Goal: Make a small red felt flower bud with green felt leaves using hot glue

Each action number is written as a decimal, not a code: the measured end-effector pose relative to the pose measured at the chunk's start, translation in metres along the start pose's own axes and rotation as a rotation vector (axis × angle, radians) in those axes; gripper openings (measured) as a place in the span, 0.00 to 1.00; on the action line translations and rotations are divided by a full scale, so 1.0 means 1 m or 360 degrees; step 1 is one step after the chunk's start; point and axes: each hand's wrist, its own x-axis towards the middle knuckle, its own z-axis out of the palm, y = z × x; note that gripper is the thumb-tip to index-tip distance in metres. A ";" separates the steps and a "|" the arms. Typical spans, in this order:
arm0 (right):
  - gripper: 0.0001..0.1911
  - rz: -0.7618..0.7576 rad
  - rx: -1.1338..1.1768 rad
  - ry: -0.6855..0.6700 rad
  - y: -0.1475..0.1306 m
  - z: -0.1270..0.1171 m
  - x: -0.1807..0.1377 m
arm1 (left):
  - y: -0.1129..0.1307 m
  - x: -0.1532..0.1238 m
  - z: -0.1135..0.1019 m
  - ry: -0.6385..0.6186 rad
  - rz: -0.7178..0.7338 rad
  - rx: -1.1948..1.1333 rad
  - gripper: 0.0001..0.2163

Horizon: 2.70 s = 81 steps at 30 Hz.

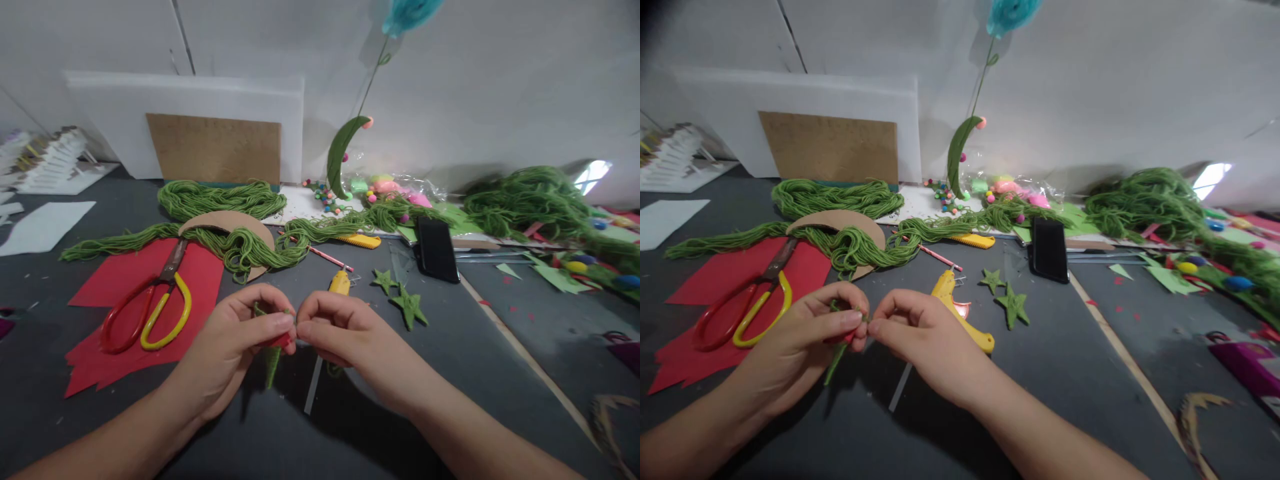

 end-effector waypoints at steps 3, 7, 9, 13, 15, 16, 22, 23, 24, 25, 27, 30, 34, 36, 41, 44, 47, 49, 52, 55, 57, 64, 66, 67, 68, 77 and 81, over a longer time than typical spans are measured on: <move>0.06 -0.0110 -0.0162 -0.0008 0.002 0.000 0.000 | 0.001 0.002 0.000 -0.0018 -0.0056 -0.0142 0.03; 0.07 -0.0136 -0.0232 -0.0020 0.004 -0.001 0.001 | 0.001 0.004 -0.001 -0.0024 -0.0139 -0.0254 0.04; 0.06 -0.0141 -0.0279 0.0000 0.005 -0.002 0.002 | 0.002 0.004 -0.001 -0.0026 -0.0167 -0.0294 0.03; 0.06 -0.0136 -0.0334 0.0056 0.005 -0.003 0.003 | 0.003 0.004 -0.002 -0.0041 -0.0187 -0.0292 0.03; 0.06 -0.0172 -0.0378 0.0075 0.005 -0.004 0.004 | 0.003 0.005 -0.002 -0.0036 -0.0167 -0.0232 0.02; 0.07 -0.0209 -0.0415 0.0077 0.005 -0.004 0.005 | 0.002 0.005 -0.002 -0.0028 -0.0147 -0.0183 0.02; 0.17 -0.0338 -0.0079 0.0208 0.012 -0.004 0.008 | -0.002 0.004 -0.002 0.0041 0.0004 0.0258 0.04; 0.21 -0.0336 0.0026 0.0200 0.012 -0.003 0.008 | -0.002 0.004 -0.001 0.0064 0.0024 0.0328 0.04; 0.22 -0.0323 0.0092 0.0180 0.012 -0.003 0.007 | -0.002 0.003 -0.001 0.0094 0.0046 0.0401 0.04; 0.20 -0.0294 0.0111 0.0159 0.011 -0.001 0.007 | -0.002 0.003 0.000 0.0129 0.0067 0.0474 0.04; 0.13 -0.0198 0.0042 0.0138 0.009 0.001 0.006 | -0.002 0.003 0.000 0.0188 0.0098 0.0591 0.05; 0.07 -0.0132 -0.0216 0.0210 0.006 0.004 0.005 | -0.001 0.003 0.000 0.0208 0.0114 0.0596 0.05; 0.04 -0.0247 -0.0649 0.0396 0.007 0.005 0.002 | -0.001 0.005 -0.003 0.0121 0.0056 0.0401 0.05; 0.03 -0.0303 -0.0782 0.0432 0.008 0.004 0.001 | -0.002 0.006 -0.004 0.0104 0.0006 0.0301 0.05; 0.06 -0.0661 -0.1035 0.0475 0.010 0.003 0.001 | -0.004 0.007 -0.004 0.0075 0.0042 0.0272 0.05; 0.06 -0.0861 -0.1308 0.0514 0.012 0.002 0.001 | -0.004 0.006 -0.004 0.0078 0.0030 0.0313 0.06; 0.06 -0.1019 -0.1589 0.0523 0.016 0.001 -0.001 | -0.002 0.006 -0.003 0.0075 0.0018 0.0345 0.07; 0.08 -0.1131 -0.1725 0.0555 0.018 0.000 -0.001 | -0.001 0.006 -0.003 0.0069 0.0019 0.0352 0.06; 0.11 -0.1232 -0.1803 0.0583 0.018 0.000 -0.003 | 0.001 0.005 -0.002 0.0073 0.0042 0.0396 0.03; 0.10 -0.1228 -0.1762 0.0557 0.014 0.001 -0.004 | 0.001 0.003 -0.002 0.0099 0.0094 0.0485 0.03; 0.10 -0.1173 -0.1677 0.0554 0.012 0.002 -0.005 | 0.002 0.001 -0.001 0.0162 0.0155 0.0611 0.02; 0.07 -0.0711 -0.1102 0.0579 0.008 0.009 -0.004 | 0.001 -0.011 0.006 0.0346 0.0644 0.1303 0.03; 0.06 -0.0674 -0.1021 0.0605 0.007 0.011 -0.004 | 0.001 -0.012 0.007 0.0329 0.0641 0.1302 0.04; 0.07 -0.0682 -0.0996 0.0627 0.007 0.012 -0.004 | 0.001 -0.012 0.007 0.0307 0.0594 0.1238 0.04; 0.07 -0.0701 -0.0980 0.0654 0.007 0.013 -0.005 | 0.002 -0.012 0.008 0.0281 0.0524 0.1127 0.03; 0.07 -0.0854 -0.0953 0.0763 0.010 0.013 -0.008 | -0.001 -0.004 0.008 0.0011 -0.0083 -0.0027 0.04; 0.08 -0.1045 -0.1212 0.0716 0.013 0.012 -0.005 | -0.001 -0.005 0.008 0.0137 0.0173 0.0213 0.04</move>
